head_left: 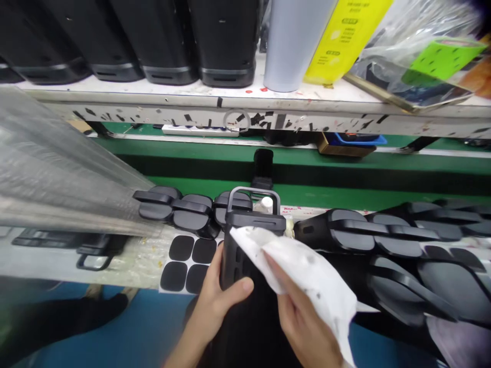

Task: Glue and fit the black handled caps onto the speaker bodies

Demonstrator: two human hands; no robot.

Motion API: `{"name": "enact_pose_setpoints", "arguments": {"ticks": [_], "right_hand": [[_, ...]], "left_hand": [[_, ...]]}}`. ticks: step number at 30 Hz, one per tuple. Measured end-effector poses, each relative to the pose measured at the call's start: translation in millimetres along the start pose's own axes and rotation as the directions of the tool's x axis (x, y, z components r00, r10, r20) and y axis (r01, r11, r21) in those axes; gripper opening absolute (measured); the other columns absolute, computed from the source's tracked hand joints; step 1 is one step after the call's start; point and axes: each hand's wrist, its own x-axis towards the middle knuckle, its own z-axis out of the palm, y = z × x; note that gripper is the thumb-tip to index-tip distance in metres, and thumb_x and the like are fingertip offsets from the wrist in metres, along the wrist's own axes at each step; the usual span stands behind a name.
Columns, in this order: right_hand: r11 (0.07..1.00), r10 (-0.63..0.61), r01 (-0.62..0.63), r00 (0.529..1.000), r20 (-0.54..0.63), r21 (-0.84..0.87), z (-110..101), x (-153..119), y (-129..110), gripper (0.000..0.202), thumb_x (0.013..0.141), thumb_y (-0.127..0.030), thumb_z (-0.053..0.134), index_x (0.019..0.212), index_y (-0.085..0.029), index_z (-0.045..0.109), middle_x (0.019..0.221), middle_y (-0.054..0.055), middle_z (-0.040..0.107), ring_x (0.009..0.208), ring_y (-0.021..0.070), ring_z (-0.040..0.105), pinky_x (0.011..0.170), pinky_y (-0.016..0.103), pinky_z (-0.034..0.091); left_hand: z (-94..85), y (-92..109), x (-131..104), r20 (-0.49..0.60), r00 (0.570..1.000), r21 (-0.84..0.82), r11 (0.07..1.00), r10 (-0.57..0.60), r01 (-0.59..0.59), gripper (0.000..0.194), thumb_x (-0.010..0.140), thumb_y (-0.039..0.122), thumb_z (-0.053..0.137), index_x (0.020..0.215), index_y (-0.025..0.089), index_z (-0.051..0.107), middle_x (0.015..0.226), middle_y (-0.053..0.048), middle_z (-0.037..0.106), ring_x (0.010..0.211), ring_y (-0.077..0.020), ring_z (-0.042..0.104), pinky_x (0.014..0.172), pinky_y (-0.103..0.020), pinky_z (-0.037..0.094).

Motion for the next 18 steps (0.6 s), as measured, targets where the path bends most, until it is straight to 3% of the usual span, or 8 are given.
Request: {"name": "enact_pose_setpoints", "arguments": {"ticks": [2,3,5,8,12,15,18], "right_hand": [[0.985,-0.023,0.033,0.998,0.059,-0.168,3,-13,-8,0.069,0.088,-0.002,0.055,0.151,-0.026,0.04,0.114,0.002,0.074,0.093,0.0243,0.075,0.051,0.028,0.057],[0.97,-0.009,0.029,0.996,0.084,-0.243,4,-16,-12,0.071,0.088,0.0,0.055,0.153,-0.021,0.035,0.116,0.004,0.072,0.092,0.0262,0.075,0.053,0.031,0.058],[0.939,0.04,-0.002,0.994,0.104,-0.344,6,-19,-20,0.072,0.091,0.002,0.05,0.156,-0.016,0.023,0.123,0.004,0.067,0.096,0.028,0.074,0.07,0.037,0.06],[0.938,0.065,-0.033,0.995,0.082,-0.344,5,-18,-25,0.071,0.096,0.0,0.044,0.158,-0.021,0.015,0.127,0.001,0.065,0.097,0.0249,0.073,0.088,0.035,0.055],[0.953,0.094,-0.084,0.995,0.021,-0.292,-3,-17,-13,0.077,0.091,0.002,0.052,0.155,-0.028,0.022,0.123,0.001,0.068,0.099,0.0255,0.072,0.101,0.033,0.05],[0.969,0.022,-0.032,0.999,-0.041,-0.246,-2,-11,1,0.07,0.09,-0.004,0.059,0.152,-0.028,0.035,0.128,0.001,0.066,0.113,0.0265,0.067,0.117,0.034,0.035],[0.983,-0.064,0.047,0.994,-0.092,-0.177,1,-7,10,0.069,0.085,-0.008,0.068,0.148,-0.022,0.045,0.126,0.003,0.069,0.113,0.0267,0.067,0.114,0.03,0.037]], "left_hand": [[0.1,-1,-1,-0.061,0.998,0.048,0.999,0.002,0.001,0.077,0.061,0.039,0.087,0.13,0.023,0.058,0.13,-0.005,0.066,0.133,-0.0345,0.049,0.114,-0.041,0.038],[0.3,-2,-1,-0.07,0.997,0.06,0.998,0.014,-0.009,0.076,0.061,0.039,0.087,0.13,0.023,0.058,0.13,-0.004,0.066,0.133,-0.0339,0.049,0.113,-0.04,0.039],[1.1,-3,-2,-0.031,0.998,0.059,0.997,0.05,-0.049,0.074,0.063,0.041,0.085,0.129,0.023,0.057,0.128,-0.004,0.067,0.13,-0.0326,0.052,0.11,-0.038,0.043],[1.5,-5,-2,0.023,0.996,0.059,0.995,0.085,-0.086,0.073,0.067,0.039,0.084,0.131,0.023,0.054,0.132,-0.004,0.064,0.13,-0.0315,0.052,0.11,-0.037,0.042],[-0.8,-9,-2,0.106,0.991,0.088,0.992,0.085,-0.095,0.081,0.068,0.035,0.087,0.137,0.022,0.046,0.138,-0.006,0.059,0.134,-0.0312,0.048,0.116,-0.041,0.034],[-2.2,-13,-2,0.156,0.982,0.049,0.992,0.111,-0.12,0.076,0.071,0.033,0.086,0.137,0.025,0.049,0.137,-0.006,0.06,0.13,-0.0312,0.052,0.112,-0.042,0.04],[-3.8,-15,-2,0.145,0.983,0.014,0.993,0.115,-0.118,0.076,0.072,0.033,0.086,0.137,0.026,0.048,0.138,-0.006,0.058,0.13,-0.0325,0.052,0.112,-0.045,0.04]]}}
